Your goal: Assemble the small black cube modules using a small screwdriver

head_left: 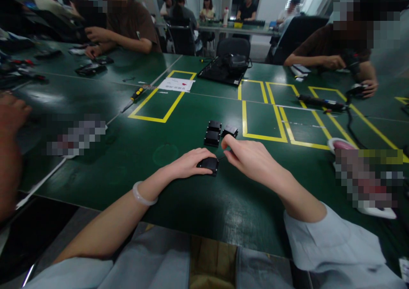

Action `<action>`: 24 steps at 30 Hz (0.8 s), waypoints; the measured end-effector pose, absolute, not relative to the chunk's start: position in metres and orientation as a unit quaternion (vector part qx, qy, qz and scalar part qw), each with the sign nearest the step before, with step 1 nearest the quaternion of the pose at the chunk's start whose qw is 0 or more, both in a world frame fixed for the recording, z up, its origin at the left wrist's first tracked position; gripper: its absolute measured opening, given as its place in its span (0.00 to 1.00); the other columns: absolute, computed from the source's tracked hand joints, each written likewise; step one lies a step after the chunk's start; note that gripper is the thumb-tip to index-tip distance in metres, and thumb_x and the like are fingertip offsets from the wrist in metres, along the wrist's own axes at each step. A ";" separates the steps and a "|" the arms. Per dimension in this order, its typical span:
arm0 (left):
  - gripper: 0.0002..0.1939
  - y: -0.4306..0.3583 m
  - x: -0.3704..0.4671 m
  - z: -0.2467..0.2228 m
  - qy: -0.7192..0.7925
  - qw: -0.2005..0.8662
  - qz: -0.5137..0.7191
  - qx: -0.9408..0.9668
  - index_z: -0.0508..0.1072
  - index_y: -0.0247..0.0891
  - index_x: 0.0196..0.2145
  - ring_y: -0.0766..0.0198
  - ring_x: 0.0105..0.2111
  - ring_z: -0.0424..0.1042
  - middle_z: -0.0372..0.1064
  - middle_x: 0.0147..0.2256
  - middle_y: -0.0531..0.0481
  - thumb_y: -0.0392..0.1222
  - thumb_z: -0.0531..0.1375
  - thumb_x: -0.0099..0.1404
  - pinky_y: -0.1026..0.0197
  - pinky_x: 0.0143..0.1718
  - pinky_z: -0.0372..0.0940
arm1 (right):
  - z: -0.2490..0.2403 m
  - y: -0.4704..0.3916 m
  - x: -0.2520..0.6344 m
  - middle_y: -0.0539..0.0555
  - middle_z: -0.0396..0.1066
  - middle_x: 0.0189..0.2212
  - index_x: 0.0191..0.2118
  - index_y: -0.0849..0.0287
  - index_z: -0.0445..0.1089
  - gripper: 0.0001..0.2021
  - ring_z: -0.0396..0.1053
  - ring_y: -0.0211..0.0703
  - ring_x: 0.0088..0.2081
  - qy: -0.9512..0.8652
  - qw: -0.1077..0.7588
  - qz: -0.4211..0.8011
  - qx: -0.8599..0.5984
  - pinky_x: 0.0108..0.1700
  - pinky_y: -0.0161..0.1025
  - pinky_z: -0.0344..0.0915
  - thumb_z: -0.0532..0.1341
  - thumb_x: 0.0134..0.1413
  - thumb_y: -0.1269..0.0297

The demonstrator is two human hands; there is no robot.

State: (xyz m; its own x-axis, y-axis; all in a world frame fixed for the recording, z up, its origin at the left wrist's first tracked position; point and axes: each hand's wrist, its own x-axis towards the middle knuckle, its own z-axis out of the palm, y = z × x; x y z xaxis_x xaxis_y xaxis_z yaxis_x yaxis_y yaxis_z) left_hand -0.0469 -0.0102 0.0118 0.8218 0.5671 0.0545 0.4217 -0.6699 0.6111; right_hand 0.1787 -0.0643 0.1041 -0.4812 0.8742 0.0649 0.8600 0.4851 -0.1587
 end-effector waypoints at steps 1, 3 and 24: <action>0.20 -0.010 -0.047 0.011 0.272 0.299 0.120 0.907 0.69 0.41 0.51 0.54 0.49 0.67 0.68 0.48 0.45 0.54 0.60 0.66 0.55 0.51 0.61 | 0.104 -0.065 0.179 0.52 0.74 0.32 0.47 0.57 0.62 0.09 0.69 0.40 0.29 -0.861 0.077 0.058 -0.499 0.27 0.35 0.45 0.51 0.63 0.65; 0.21 -0.010 -0.048 0.011 0.271 0.294 0.119 0.909 0.68 0.42 0.52 0.54 0.48 0.67 0.68 0.48 0.45 0.54 0.59 0.67 0.55 0.51 0.61 | 0.105 -0.066 0.179 0.52 0.74 0.33 0.47 0.57 0.62 0.09 0.69 0.41 0.30 -0.862 0.088 0.065 -0.495 0.27 0.35 0.46 0.52 0.62 0.65; 0.21 -0.009 -0.048 0.008 0.268 0.296 0.123 0.909 0.68 0.41 0.52 0.54 0.48 0.67 0.68 0.48 0.45 0.54 0.59 0.67 0.55 0.51 0.60 | 0.106 -0.067 0.179 0.53 0.74 0.34 0.45 0.57 0.62 0.08 0.71 0.42 0.33 -0.875 0.071 0.055 -0.476 0.28 0.36 0.47 0.51 0.62 0.68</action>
